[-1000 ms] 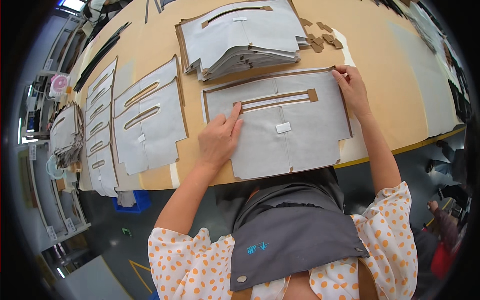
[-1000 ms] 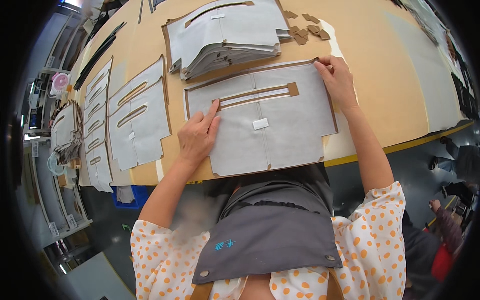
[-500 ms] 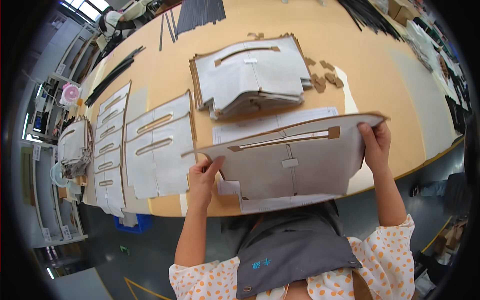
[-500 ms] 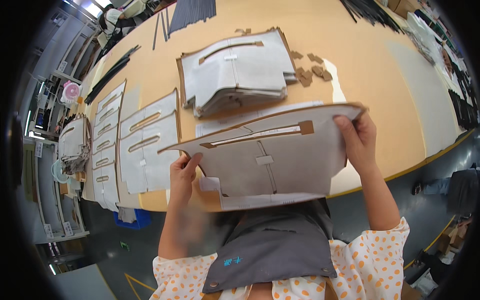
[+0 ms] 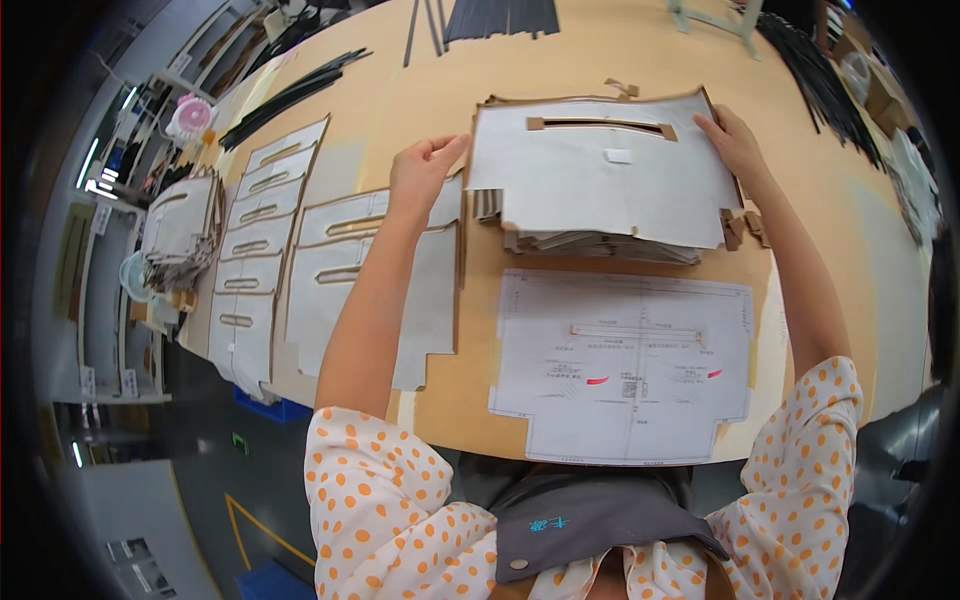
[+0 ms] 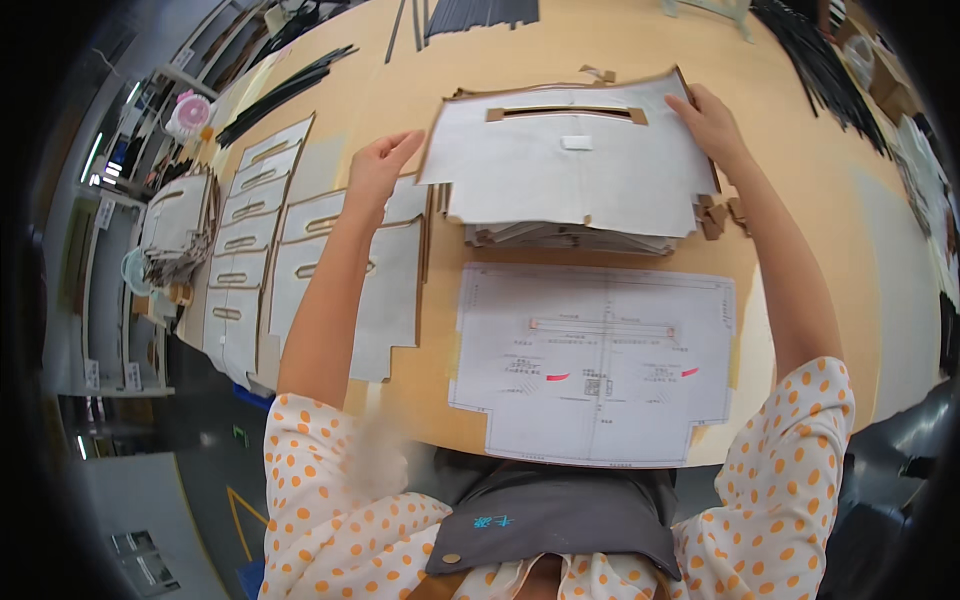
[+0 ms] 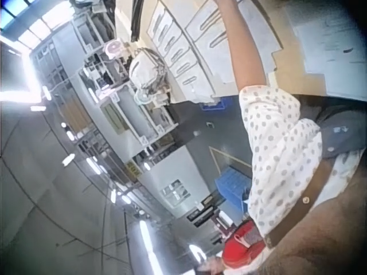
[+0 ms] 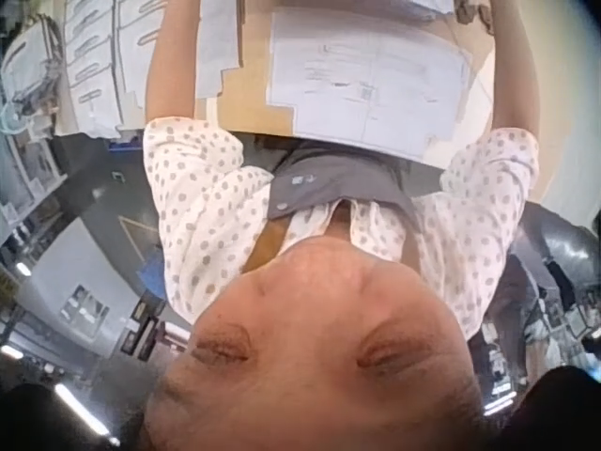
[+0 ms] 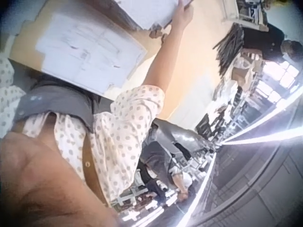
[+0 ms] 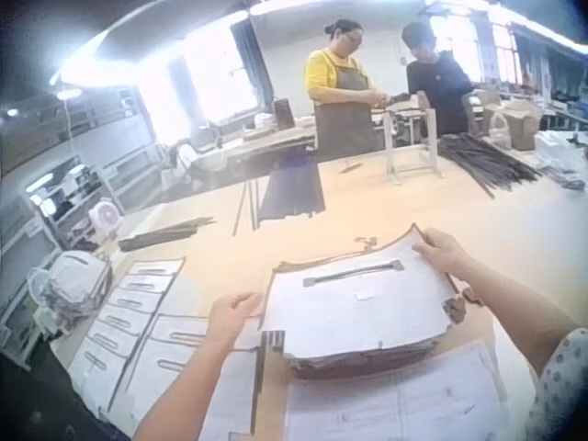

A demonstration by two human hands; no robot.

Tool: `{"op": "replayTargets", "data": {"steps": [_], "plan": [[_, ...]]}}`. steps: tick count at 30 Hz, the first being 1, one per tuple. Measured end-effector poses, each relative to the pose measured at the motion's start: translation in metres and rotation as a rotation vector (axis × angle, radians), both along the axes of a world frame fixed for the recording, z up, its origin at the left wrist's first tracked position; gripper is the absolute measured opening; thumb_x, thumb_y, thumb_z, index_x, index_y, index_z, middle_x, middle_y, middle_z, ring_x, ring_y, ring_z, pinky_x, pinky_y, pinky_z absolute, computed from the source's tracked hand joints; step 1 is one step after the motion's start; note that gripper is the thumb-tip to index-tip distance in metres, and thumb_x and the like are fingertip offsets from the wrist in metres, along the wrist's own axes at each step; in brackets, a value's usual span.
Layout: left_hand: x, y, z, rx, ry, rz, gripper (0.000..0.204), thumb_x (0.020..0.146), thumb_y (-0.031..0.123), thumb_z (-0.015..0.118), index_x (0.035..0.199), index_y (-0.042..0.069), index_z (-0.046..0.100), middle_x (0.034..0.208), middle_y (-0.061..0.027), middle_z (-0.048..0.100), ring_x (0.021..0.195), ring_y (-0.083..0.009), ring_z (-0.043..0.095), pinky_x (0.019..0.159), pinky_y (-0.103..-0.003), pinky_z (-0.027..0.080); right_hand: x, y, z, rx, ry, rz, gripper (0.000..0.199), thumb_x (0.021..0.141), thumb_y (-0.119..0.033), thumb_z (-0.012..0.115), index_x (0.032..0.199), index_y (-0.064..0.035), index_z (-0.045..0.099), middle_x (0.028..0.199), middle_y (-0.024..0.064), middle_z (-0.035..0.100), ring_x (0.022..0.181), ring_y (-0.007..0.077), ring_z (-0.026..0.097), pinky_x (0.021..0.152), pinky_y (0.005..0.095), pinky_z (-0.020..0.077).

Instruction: Applying adhesive-backed reinforcement strips to pre-cut leather/fabric pouch components.

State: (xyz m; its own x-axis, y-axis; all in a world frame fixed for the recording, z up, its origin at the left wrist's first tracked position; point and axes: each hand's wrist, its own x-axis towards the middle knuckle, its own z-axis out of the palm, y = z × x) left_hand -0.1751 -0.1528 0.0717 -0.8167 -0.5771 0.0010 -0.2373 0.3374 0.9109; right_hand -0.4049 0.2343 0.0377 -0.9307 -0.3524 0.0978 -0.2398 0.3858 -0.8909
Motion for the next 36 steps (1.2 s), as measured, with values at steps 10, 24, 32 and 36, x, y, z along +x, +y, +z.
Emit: {"op": "replayTargets", "data": {"steps": [10, 24, 32, 36], "plan": [[0.227, -0.103, -0.058, -0.872, -0.047, 0.295, 0.026, 0.105, 0.021, 0.051, 0.107, 0.006, 0.072, 0.098, -0.01, 0.069, 0.089, -0.0267, 0.066, 0.077, -0.036, 0.051, 0.265, -0.159, 0.019, 0.1, 0.587, 0.682, 0.016, 0.088, -0.012, 0.071, 0.1, -0.0048, 0.063, 0.108, 0.0098, 0.065, 0.1, 0.0292, 0.061, 0.087, 0.0406, 0.051], [0.32, -0.091, -0.082, -0.912, -0.228, 0.244, 0.023, 0.104, 0.025, 0.052, 0.108, 0.011, 0.069, 0.106, -0.007, 0.068, 0.091, -0.0309, 0.068, 0.077, -0.043, 0.054, 0.321, -0.211, -0.042, 0.212, 0.692, 0.671, 0.022, 0.085, -0.018, 0.073, 0.1, -0.006, 0.062, 0.102, 0.0102, 0.063, 0.099, 0.0306, 0.059, 0.083, 0.0413, 0.0485], [0.336, -0.082, -0.06, -0.615, -0.1, 0.41, 0.03, 0.106, 0.027, 0.051, 0.118, 0.006, 0.07, 0.109, -0.0106, 0.072, 0.098, -0.0251, 0.07, 0.086, -0.034, 0.053, 0.286, -0.231, -0.03, 0.507, 0.376, 0.499, 0.034, 0.085, -0.022, 0.075, 0.111, -0.008, 0.059, 0.097, 0.0101, 0.065, 0.1, 0.0323, 0.059, 0.086, 0.0433, 0.0467], [0.336, -0.079, -0.044, -0.439, 0.045, 0.534, 0.031, 0.106, 0.025, 0.052, 0.117, 0.002, 0.071, 0.107, -0.0083, 0.074, 0.102, -0.0169, 0.068, 0.087, -0.031, 0.051, 0.336, -0.224, -0.013, 0.141, 0.284, 0.556, 0.03, 0.089, -0.019, 0.074, 0.109, -0.0059, 0.056, 0.093, 0.0116, 0.067, 0.082, 0.0327, 0.061, 0.072, 0.0363, 0.0494]]}}
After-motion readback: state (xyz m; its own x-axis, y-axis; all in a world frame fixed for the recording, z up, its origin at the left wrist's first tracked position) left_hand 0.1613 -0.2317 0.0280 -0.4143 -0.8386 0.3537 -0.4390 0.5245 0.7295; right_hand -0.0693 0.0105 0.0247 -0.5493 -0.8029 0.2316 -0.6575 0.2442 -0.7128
